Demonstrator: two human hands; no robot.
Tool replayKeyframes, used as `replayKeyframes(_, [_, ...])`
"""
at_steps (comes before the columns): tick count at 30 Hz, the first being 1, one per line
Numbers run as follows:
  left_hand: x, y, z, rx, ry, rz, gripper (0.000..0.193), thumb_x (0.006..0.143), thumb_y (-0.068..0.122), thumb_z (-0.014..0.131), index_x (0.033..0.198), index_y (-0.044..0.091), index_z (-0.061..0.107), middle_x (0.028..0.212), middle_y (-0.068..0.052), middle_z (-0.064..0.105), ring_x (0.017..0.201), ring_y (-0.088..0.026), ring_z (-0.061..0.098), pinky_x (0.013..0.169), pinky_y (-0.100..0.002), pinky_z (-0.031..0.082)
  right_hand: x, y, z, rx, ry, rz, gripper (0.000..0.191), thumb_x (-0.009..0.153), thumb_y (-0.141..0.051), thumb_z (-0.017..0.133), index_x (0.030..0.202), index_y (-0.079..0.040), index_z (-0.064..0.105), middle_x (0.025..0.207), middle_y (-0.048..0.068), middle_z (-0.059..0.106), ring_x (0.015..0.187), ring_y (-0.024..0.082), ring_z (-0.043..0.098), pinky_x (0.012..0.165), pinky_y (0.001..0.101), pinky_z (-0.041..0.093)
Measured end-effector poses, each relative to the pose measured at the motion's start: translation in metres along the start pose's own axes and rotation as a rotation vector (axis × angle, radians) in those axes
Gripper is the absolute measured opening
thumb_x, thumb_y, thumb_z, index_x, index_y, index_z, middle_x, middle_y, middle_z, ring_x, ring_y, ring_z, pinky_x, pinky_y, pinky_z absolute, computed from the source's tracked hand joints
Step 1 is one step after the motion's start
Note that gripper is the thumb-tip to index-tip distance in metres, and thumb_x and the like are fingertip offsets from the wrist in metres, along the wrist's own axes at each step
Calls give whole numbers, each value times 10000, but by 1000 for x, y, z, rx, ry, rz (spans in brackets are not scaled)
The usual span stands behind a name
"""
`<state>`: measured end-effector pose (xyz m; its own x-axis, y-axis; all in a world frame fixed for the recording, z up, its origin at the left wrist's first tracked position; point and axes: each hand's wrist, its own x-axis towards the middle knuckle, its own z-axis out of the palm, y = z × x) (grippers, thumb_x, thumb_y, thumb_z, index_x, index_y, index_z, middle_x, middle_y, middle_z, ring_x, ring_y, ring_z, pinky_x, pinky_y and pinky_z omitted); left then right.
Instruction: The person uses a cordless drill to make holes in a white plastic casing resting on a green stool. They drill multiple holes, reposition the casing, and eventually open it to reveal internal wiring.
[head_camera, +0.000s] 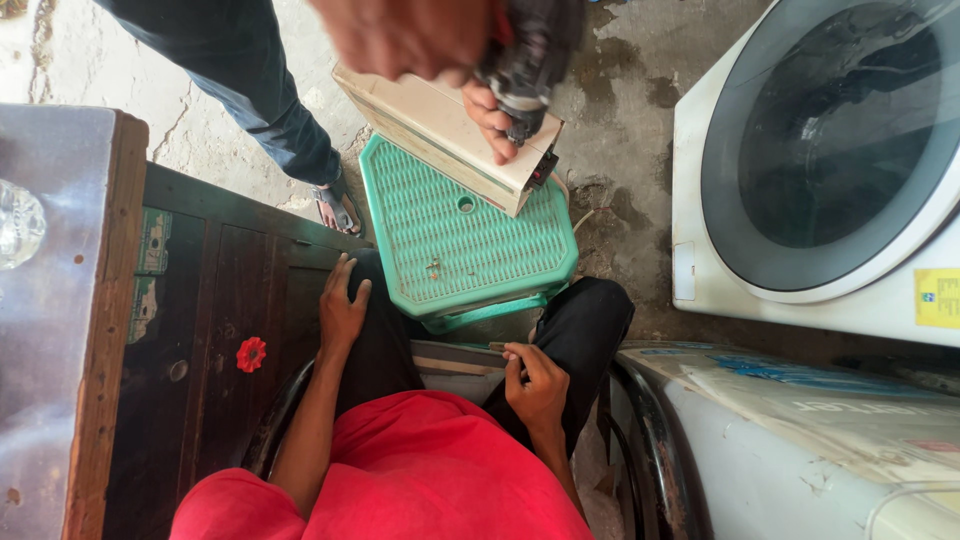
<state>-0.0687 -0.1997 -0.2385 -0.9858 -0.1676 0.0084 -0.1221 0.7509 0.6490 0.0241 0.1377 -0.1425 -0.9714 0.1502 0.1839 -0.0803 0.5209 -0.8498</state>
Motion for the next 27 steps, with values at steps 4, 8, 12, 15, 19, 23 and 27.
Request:
replayKeyframes(4, [1, -1, 0, -33, -12, -14, 479, 1058, 266, 547, 1436, -28, 547, 1567, -226, 466, 1460, -400, 430, 1192, -475, 350, 1, -1, -1, 11, 0, 9, 124, 883, 15, 651, 964, -27, 735, 868, 72, 780, 645, 170, 743, 483, 267, 520])
replayKeyframes(8, [0, -1, 0, -43, -11, -23, 501, 1067, 316, 506, 1429, -28, 548, 1564, -224, 469, 1460, -400, 426, 1193, -475, 343, 1, -2, -1, -3, 5, -5, 125, 884, 12, 649, 968, -28, 733, 864, 72, 777, 654, 176, 740, 497, 269, 524])
replayKeyframes(12, [0, -2, -1, -48, -14, -26, 507, 1068, 324, 500, 1432, -26, 547, 1567, -221, 466, 1461, -398, 422, 1194, -475, 340, -1, -2, 0, -13, 10, -11, 124, 886, 7, 650, 971, -27, 733, 865, 73, 774, 658, 178, 741, 506, 274, 529])
replayKeyframes(15, [0, -3, -1, -51, -9, -22, 508, 1068, 329, 500, 1430, -24, 549, 1569, -220, 464, 1463, -398, 421, 1196, -476, 338, -2, -2, 1, -21, 13, -21, 120, 894, 2, 649, 974, -28, 733, 869, 73, 774, 670, 180, 744, 518, 273, 538])
replayKeyframes(19, [-2, -5, -2, -68, -12, -33, 517, 1068, 335, 497, 1436, -26, 543, 1573, -219, 458, 1464, -398, 417, 1193, -479, 331, -3, -2, 2, -34, 8, -27, 124, 896, -3, 648, 981, -26, 735, 868, 73, 774, 665, 181, 744, 519, 272, 543])
replayKeyframes(23, [-2, -8, -2, -76, -5, -16, 516, 1076, 338, 495, 1432, -32, 546, 1571, -225, 459, 1460, -402, 419, 1192, -478, 333, -4, -3, 3, -36, 10, -22, 124, 896, -4, 645, 978, -31, 735, 865, 70, 775, 655, 178, 741, 518, 276, 539])
replayKeyframes(27, [-2, -11, -1, -80, 8, -17, 509, 1066, 331, 498, 1425, -25, 558, 1562, -225, 471, 1453, -401, 430, 1188, -474, 341, -5, -4, 4, -49, 5, -10, 126, 893, -6, 648, 979, -34, 735, 862, 69, 773, 639, 178, 731, 524, 282, 540])
